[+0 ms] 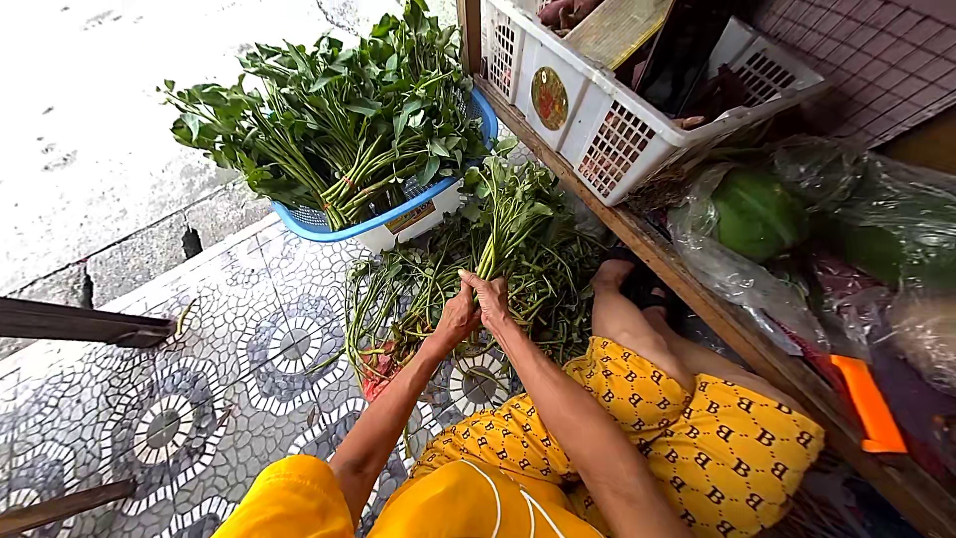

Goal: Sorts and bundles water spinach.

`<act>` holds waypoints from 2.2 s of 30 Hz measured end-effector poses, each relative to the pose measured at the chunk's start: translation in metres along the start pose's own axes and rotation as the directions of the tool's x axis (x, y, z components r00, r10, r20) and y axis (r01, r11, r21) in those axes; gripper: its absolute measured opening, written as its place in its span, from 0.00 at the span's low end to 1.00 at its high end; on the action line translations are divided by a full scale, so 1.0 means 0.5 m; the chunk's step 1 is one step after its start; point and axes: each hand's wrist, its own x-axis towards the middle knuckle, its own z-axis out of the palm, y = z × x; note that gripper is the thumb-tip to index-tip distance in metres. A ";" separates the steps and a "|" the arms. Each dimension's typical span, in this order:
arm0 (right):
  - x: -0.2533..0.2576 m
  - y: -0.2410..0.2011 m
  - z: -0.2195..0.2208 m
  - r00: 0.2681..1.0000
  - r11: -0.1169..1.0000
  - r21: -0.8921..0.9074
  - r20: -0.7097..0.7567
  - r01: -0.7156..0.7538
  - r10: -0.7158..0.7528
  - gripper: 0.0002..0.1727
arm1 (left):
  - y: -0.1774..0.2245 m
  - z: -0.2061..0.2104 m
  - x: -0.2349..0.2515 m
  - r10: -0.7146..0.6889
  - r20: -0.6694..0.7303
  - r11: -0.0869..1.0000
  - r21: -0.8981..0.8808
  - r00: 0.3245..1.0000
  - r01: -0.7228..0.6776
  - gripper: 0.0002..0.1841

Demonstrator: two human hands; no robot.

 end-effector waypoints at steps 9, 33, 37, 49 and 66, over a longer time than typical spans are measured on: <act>-0.045 -0.128 -0.016 0.924 0.609 -0.697 0.323 0.380 -0.207 0.32 | 0.143 -0.227 -0.127 0.043 0.220 0.909 0.396 0.975 -0.130 0.22; -0.086 -0.250 -0.051 0.499 0.029 -0.657 0.544 0.754 -0.675 0.47 | 0.178 -0.246 0.026 -0.065 -0.212 0.951 0.281 0.975 0.125 0.27; -0.052 -0.255 -0.005 0.963 0.927 -0.274 0.158 0.257 -0.220 0.47 | 0.209 -0.217 0.035 -0.074 -0.273 0.975 0.180 0.959 0.127 0.22; 0.106 -0.169 -0.096 0.970 0.986 0.149 0.221 0.070 -0.102 0.03 | 0.124 -0.284 0.013 0.193 -0.071 0.968 -0.149 0.979 -0.202 0.17; 0.119 -0.091 -0.106 0.972 0.909 0.410 0.234 -0.073 -0.027 0.07 | -0.040 -0.148 -0.130 -0.093 0.167 0.958 -0.255 0.982 0.134 0.10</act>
